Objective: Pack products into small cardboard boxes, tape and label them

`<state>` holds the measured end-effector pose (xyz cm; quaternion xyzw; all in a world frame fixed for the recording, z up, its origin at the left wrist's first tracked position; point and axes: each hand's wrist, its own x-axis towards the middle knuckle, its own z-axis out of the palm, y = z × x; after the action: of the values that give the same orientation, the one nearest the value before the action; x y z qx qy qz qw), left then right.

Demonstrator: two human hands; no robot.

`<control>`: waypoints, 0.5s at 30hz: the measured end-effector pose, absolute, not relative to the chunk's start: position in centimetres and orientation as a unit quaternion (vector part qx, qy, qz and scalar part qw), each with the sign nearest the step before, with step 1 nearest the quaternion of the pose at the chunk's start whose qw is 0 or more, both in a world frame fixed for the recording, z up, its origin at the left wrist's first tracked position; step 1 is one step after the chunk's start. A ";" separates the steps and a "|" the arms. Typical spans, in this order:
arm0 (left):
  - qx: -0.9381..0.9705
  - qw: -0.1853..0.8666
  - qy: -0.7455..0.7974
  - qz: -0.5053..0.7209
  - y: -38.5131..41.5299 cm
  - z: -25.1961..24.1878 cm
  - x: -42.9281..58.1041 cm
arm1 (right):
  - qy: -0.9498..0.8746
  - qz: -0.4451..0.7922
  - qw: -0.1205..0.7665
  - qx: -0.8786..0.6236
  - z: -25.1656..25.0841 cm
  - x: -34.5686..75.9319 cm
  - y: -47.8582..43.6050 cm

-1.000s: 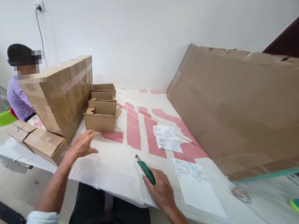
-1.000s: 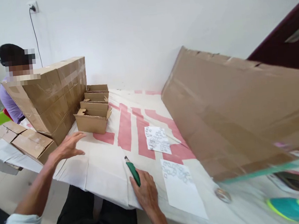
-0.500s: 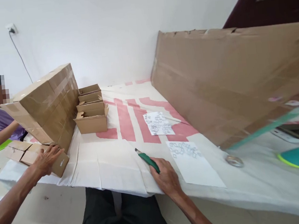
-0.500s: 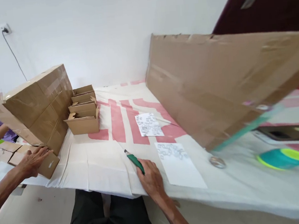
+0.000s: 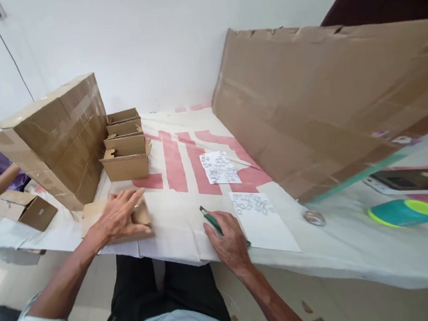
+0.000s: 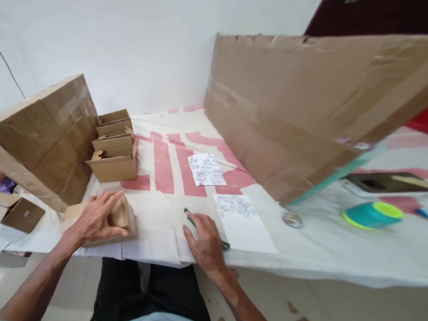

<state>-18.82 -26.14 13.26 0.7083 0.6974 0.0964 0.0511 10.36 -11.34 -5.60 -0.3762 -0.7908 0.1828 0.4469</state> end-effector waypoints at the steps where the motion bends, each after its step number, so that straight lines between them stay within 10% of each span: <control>1: 0.707 0.050 0.690 0.150 -25.7 13.4 -18.1 | -0.786 0.214 0.451 -0.366 -4.8 9.8 -11.7; 7: 0.571 0.028 0.710 0.411 -28.4 13.6 -21.6 | -0.744 0.382 0.428 -0.343 -2.5 9.1 -13.4; 15: 0.437 0.356 0.667 0.487 -33.8 3.3 -24.2 | -0.712 0.484 0.385 -0.333 -1.6 8.5 -14.1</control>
<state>-24.22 -33.80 3.32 0.4375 0.6669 0.4871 0.3558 8.52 -14.08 -1.64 -0.3334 -0.7118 0.4840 0.3847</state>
